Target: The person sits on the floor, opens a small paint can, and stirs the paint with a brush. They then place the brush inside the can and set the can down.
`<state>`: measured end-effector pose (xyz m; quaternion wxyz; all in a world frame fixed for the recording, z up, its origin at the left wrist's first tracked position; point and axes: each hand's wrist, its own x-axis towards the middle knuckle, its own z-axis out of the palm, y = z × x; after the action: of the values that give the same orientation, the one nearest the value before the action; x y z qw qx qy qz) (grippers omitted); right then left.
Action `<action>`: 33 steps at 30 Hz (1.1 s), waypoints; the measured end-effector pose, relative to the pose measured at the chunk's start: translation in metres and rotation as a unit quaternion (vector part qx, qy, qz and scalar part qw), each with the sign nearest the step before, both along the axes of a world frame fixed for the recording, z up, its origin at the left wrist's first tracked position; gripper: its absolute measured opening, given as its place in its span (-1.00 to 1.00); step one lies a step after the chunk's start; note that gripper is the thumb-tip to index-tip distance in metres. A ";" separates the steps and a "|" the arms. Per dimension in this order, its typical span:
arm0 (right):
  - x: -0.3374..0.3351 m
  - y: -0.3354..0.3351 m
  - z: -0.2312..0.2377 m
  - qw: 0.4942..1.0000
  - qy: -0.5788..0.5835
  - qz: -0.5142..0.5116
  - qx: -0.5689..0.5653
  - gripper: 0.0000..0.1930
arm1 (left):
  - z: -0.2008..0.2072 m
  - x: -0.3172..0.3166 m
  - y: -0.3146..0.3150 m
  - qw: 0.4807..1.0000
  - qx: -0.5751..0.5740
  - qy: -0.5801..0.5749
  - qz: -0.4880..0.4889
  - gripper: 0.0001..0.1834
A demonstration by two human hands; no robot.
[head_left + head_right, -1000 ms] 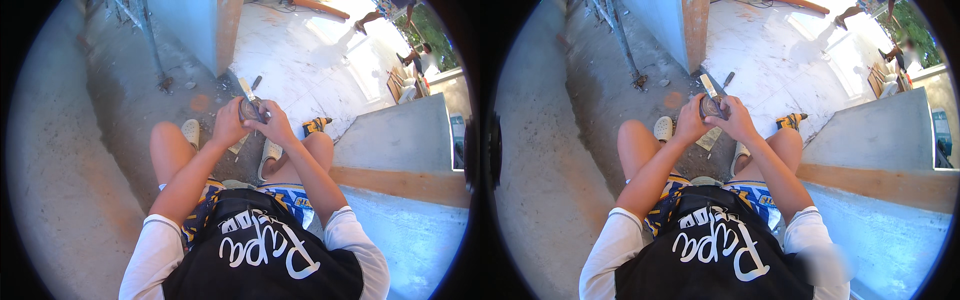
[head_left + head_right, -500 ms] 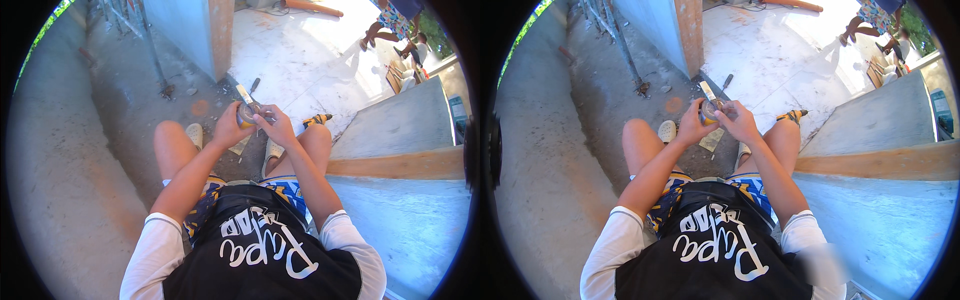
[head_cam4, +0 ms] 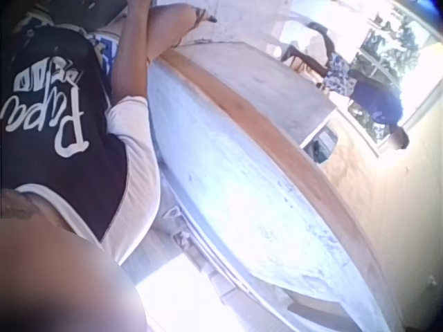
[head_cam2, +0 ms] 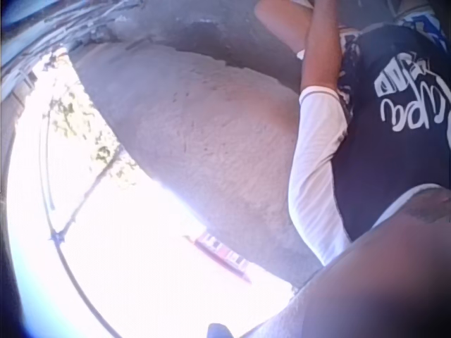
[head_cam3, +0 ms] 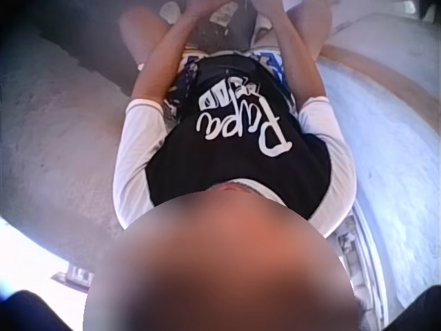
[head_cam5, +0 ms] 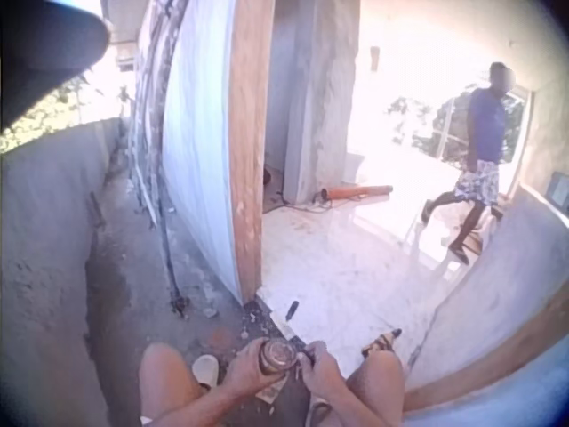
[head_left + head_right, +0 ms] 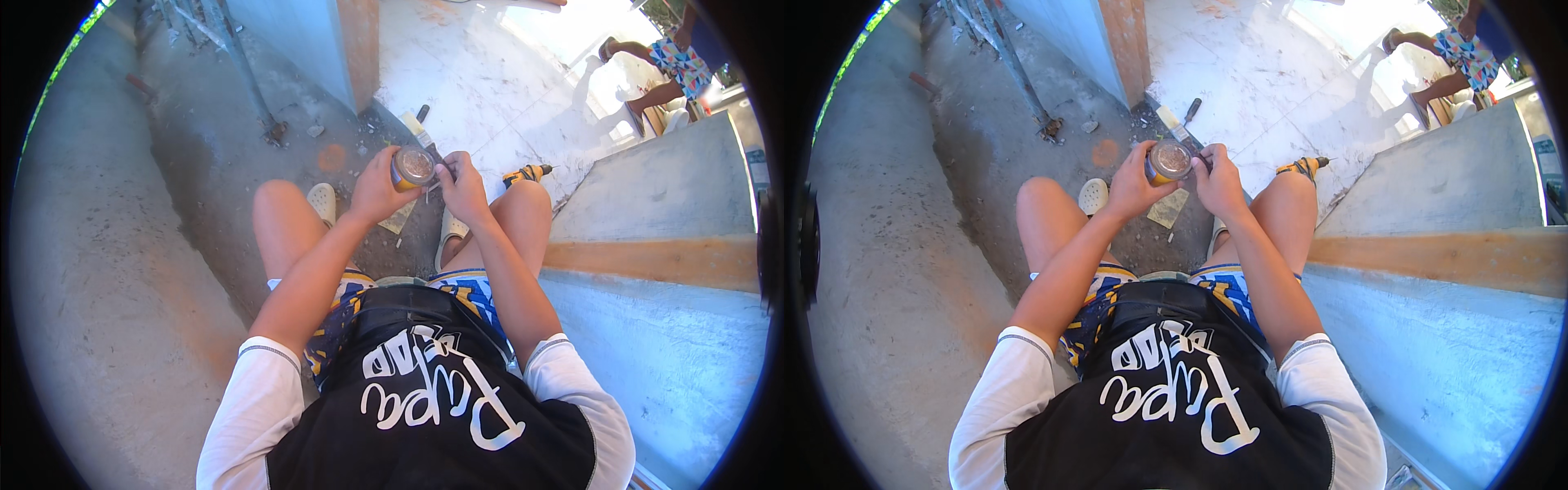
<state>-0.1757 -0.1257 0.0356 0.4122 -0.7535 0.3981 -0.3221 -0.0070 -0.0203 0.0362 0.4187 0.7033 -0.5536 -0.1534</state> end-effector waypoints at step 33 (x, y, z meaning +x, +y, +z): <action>-0.001 -0.008 0.037 0.972 0.192 0.096 0.091 -0.12 | -0.006 -0.003 0.002 0.993 0.047 -0.072 -0.077 -0.08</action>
<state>-0.1766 -0.1338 0.0723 0.4239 -0.7951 0.4238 -0.0925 -0.0102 -0.0183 0.0303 0.3308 0.6868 -0.6270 -0.1602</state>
